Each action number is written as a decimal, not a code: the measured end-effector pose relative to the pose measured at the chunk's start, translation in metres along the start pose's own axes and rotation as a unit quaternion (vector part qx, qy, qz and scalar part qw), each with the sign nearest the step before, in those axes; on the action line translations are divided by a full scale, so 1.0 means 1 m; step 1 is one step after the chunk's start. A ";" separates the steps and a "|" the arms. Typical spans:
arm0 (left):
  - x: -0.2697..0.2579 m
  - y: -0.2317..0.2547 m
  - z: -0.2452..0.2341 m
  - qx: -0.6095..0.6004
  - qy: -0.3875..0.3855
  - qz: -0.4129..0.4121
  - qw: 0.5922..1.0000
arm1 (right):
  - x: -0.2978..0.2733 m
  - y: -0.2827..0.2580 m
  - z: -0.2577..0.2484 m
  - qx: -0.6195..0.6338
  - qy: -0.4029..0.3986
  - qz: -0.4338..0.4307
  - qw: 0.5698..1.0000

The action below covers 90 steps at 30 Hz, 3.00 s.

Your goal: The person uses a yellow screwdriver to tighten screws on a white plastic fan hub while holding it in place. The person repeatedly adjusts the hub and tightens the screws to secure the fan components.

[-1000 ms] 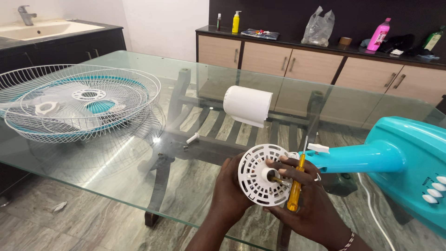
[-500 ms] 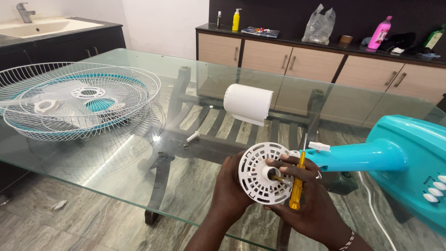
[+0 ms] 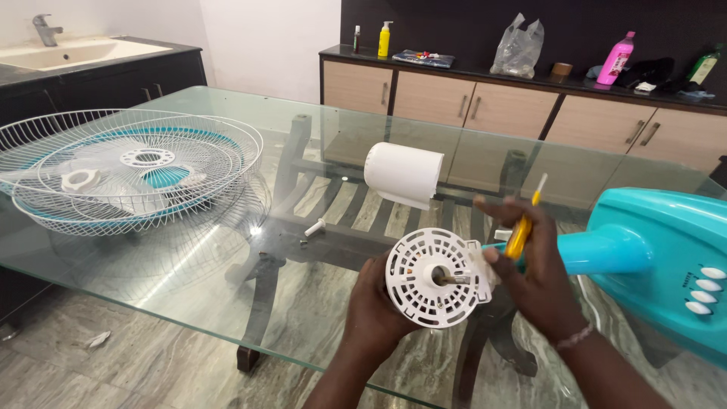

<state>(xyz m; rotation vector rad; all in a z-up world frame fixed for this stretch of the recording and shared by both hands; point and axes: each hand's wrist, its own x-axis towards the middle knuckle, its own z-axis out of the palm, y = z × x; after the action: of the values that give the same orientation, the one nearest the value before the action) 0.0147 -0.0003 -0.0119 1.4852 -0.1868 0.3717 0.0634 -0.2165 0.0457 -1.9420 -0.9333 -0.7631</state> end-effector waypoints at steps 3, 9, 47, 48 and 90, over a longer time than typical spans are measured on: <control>0.002 -0.002 0.000 0.019 0.008 -0.019 1.000 | 0.021 0.014 -0.001 0.170 0.003 0.126 0.977; 0.003 -0.008 -0.001 -0.071 0.016 0.013 0.997 | 0.031 0.019 0.009 0.159 0.094 0.150 0.971; 0.005 0.017 -0.006 -0.088 0.004 -0.081 0.993 | 0.032 -0.082 0.019 -0.104 -0.023 0.116 0.988; 0.005 0.017 -0.006 -0.092 0.002 -0.081 0.992 | 0.034 -0.086 0.018 -0.117 -0.027 0.109 0.987; 0.008 0.010 -0.011 -0.112 0.021 -0.057 0.992 | 0.061 -0.120 0.018 -0.161 0.012 0.137 0.977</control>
<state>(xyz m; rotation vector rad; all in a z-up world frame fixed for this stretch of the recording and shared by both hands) 0.0175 0.0115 -0.0010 1.2604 -0.1067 0.2800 -0.0001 -0.1357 0.1343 -2.2777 -0.5318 -0.8099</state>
